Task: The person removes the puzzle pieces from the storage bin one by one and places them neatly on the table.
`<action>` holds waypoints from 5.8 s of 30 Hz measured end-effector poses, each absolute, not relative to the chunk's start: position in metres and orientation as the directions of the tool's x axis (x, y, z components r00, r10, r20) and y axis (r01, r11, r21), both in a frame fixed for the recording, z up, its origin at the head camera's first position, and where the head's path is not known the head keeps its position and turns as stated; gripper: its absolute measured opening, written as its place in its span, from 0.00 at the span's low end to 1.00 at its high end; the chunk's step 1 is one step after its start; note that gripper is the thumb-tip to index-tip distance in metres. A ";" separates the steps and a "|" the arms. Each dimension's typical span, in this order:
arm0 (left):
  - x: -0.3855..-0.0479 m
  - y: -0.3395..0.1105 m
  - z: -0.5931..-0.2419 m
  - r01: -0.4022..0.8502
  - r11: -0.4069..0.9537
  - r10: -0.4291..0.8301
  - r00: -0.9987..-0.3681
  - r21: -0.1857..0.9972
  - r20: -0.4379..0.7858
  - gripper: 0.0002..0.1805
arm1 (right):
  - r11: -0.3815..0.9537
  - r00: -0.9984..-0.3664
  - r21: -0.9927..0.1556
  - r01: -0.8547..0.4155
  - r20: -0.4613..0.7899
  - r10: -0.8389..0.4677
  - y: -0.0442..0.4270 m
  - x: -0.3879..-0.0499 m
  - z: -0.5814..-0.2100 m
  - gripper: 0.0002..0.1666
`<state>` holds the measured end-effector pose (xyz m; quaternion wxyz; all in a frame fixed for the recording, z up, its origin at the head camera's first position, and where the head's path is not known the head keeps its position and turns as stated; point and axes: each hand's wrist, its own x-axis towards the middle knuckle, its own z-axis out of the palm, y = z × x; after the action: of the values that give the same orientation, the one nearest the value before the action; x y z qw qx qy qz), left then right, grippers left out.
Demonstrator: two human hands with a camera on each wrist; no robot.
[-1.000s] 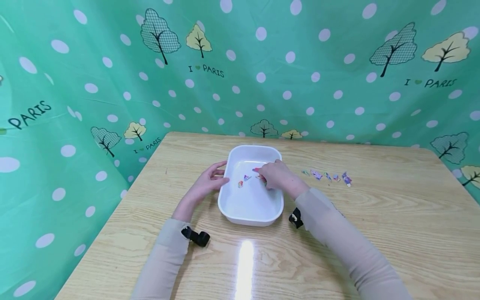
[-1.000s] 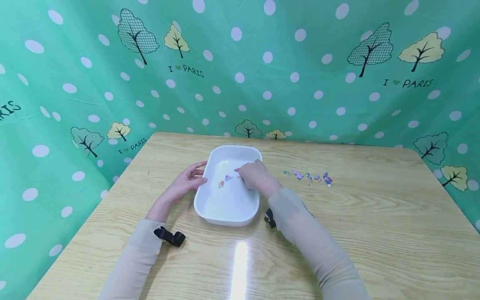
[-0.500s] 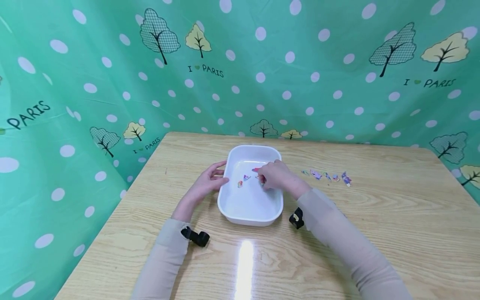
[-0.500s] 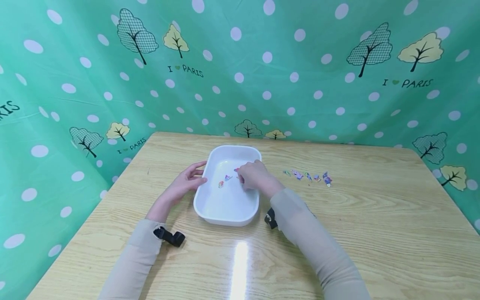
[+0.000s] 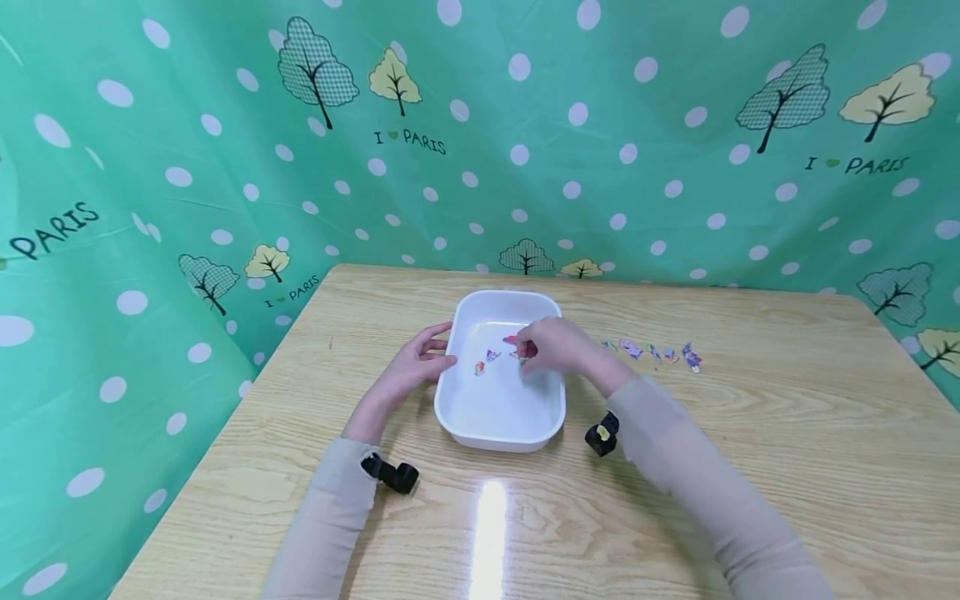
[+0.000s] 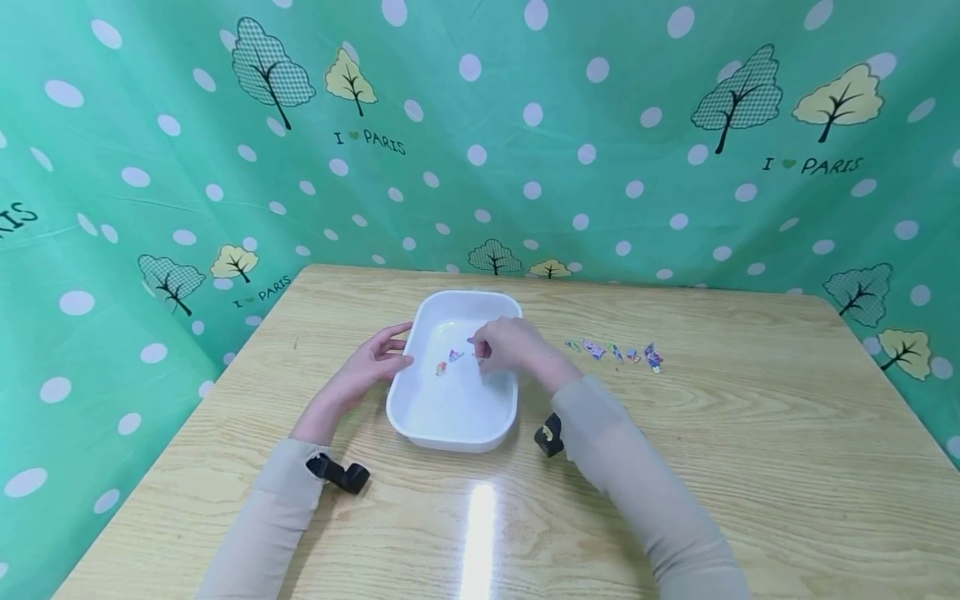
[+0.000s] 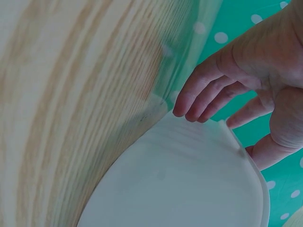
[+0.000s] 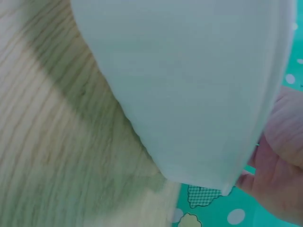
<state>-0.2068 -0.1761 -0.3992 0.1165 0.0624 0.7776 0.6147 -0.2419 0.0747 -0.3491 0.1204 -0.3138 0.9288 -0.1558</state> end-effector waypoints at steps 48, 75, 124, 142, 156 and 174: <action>-0.206 -0.176 -0.399 -0.069 0.237 0.225 -0.966 0.969 -0.124 0.33 | 0.876 -0.919 -0.398 -0.274 -0.159 -0.360 0.196 -0.249 -0.375 0.17; -0.193 -0.171 -0.376 -0.085 0.235 0.247 -0.958 0.968 -0.145 0.35 | 0.882 -0.924 -0.397 -0.253 -0.170 -0.342 0.203 -0.248 -0.379 0.15; -0.206 -0.175 -0.399 -0.075 0.251 0.215 -0.968 0.965 -0.131 0.32 | 0.779 -0.796 -0.225 -0.586 -0.023 -0.605 0.050 -0.246 -0.347 0.06; -0.206 -0.176 -0.398 -0.058 0.242 0.229 -0.967 0.969 -0.115 0.32 | 0.696 -0.708 -0.267 -0.666 -0.065 -0.703 0.024 -0.238 -0.370 0.13; -0.195 -0.171 -0.378 -0.068 0.231 0.256 -0.958 0.971 -0.128 0.34 | 0.714 -0.712 -0.199 -0.671 -0.097 -0.695 0.016 -0.237 -0.380 0.15; -0.207 -0.175 -0.400 -0.064 0.247 0.229 -0.966 0.967 -0.123 0.33 | 0.743 -0.719 -0.225 -0.631 -0.192 -0.668 0.018 -0.239 -0.375 0.04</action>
<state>-0.2069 -0.1750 -0.3996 0.1199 0.0526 0.7805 0.6113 -0.2390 0.0177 -0.3748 0.1313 -0.3514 0.9242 -0.0717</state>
